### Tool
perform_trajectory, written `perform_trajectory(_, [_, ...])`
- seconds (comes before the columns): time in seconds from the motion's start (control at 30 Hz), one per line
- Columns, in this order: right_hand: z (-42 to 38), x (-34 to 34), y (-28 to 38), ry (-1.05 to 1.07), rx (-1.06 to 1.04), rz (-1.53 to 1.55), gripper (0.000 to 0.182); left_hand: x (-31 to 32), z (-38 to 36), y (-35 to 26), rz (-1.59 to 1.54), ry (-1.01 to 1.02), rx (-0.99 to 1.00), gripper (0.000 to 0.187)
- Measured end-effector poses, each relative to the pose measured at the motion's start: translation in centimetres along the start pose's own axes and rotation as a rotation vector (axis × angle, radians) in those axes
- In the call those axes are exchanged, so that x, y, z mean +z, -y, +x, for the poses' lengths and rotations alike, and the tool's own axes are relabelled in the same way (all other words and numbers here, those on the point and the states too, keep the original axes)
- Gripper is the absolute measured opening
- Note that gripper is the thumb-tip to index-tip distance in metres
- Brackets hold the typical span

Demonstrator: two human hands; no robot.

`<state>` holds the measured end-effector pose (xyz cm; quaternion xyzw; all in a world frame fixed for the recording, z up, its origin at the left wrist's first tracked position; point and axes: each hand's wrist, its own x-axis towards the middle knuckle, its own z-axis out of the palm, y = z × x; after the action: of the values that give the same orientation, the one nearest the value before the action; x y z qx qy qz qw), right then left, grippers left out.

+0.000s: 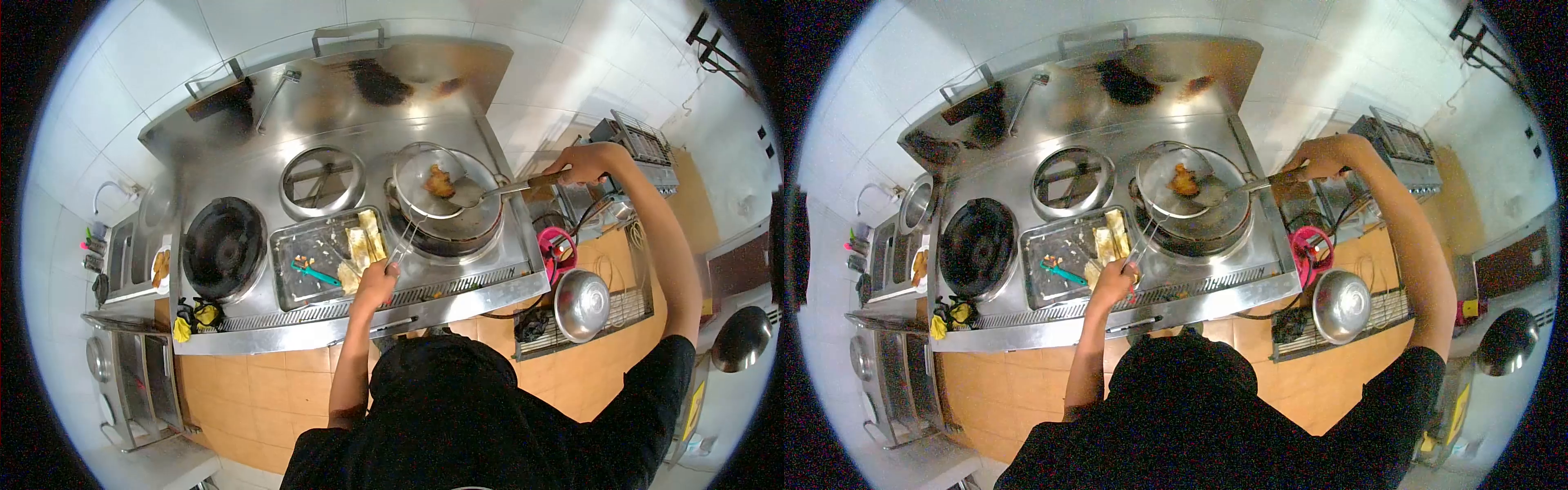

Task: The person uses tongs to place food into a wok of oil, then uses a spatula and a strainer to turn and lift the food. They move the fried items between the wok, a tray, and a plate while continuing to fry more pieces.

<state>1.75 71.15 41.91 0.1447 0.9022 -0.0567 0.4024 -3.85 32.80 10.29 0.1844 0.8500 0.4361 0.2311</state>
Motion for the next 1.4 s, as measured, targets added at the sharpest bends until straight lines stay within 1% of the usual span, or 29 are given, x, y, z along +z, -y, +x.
perform_trajectory(0.1, [-0.5, -0.4, -0.1, -0.020, 0.035, 0.000, 0.051, 0.1, 0.2, -0.2, -0.056, 0.040, -0.039, 0.033])
perform_trajectory(0.17, [-0.7, -1.0, -0.1, -0.043, -0.039, -0.044, 0.049, 0.2, 0.5, -0.2, -0.081, 0.012, -0.052, 0.032])
perform_trajectory(0.3, [-0.2, -1.5, -0.2, -0.038, -0.067, -0.123, 0.049, -0.6, 0.0, -1.9, -0.120, 0.009, -0.033, 0.032])
perform_trajectory(0.37, [-0.4, -1.5, 0.3, -0.017, -0.034, -0.066, 0.049, -0.7, 0.0, -2.2, -0.030, -0.030, -0.003, 0.032])
perform_trajectory(0.47, [-1.5, -1.6, 2.6, 0.038, -0.020, -0.107, 0.048, -0.5, 0.0, -1.9, -0.033, -0.046, 0.028, 0.032])
perform_trajectory(0.57, [-0.9, -1.2, 2.7, 0.007, -0.003, -0.121, 0.047, -0.8, -0.2, -2.1, -0.024, -0.016, 0.006, 0.032])
perform_trajectory(0.67, [-0.3, -0.9, 2.5, -0.014, 0.003, -0.101, 0.046, 0.0, 0.4, -0.4, 0.025, -0.028, 0.021, 0.034])
perform_trajectory(0.8, [0.0, -1.0, 2.3, -0.039, 0.002, -0.125, 0.046, -0.1, 0.2, -0.7, 0.024, -0.009, -0.017, 0.034])
perform_trajectory(0.87, [0.6, -1.4, 1.4, -0.070, -0.124, -0.205, 0.043, 0.0, 0.3, -0.6, -0.021, 0.021, -0.023, 0.034])
perform_trajectory(0.97, [-0.2, -2.6, 1.5, -0.047, -0.068, -0.172, 0.043, 0.6, 0.8, 0.3, 0.023, 0.000, 0.027, 0.034])
perform_trajectory(1.0, [-0.7, -3.0, 1.7, -0.047, -0.067, -0.166, 0.043, 0.3, 0.7, -0.4, 0.027, 0.003, 0.028, 0.034])
perform_trajectory(1.07, [-1.3, -3.4, 2.4, -0.084, -0.015, -0.180, 0.043, -0.3, 0.2, -1.7, -0.024, 0.029, -0.078, 0.033])
perform_trajectory(1.2, [-1.6, -3.5, 3.5, -0.109, 0.021, -0.200, 0.042, -0.7, -0.1, -2.1, -0.095, 0.040, -0.123, 0.033])
perform_trajectory(1.27, [-1.7, -3.6, 3.9, -0.107, 0.018, -0.199, 0.041, -1.0, -0.4, -2.3, -0.194, 0.068, -0.168, 0.033])
perform_trajectory(1.4, [-2.0, -3.9, 4.6, -0.106, 0.000, -0.225, 0.040, -0.6, 0.1, -0.6, -0.186, 0.068, -0.136, 0.033])
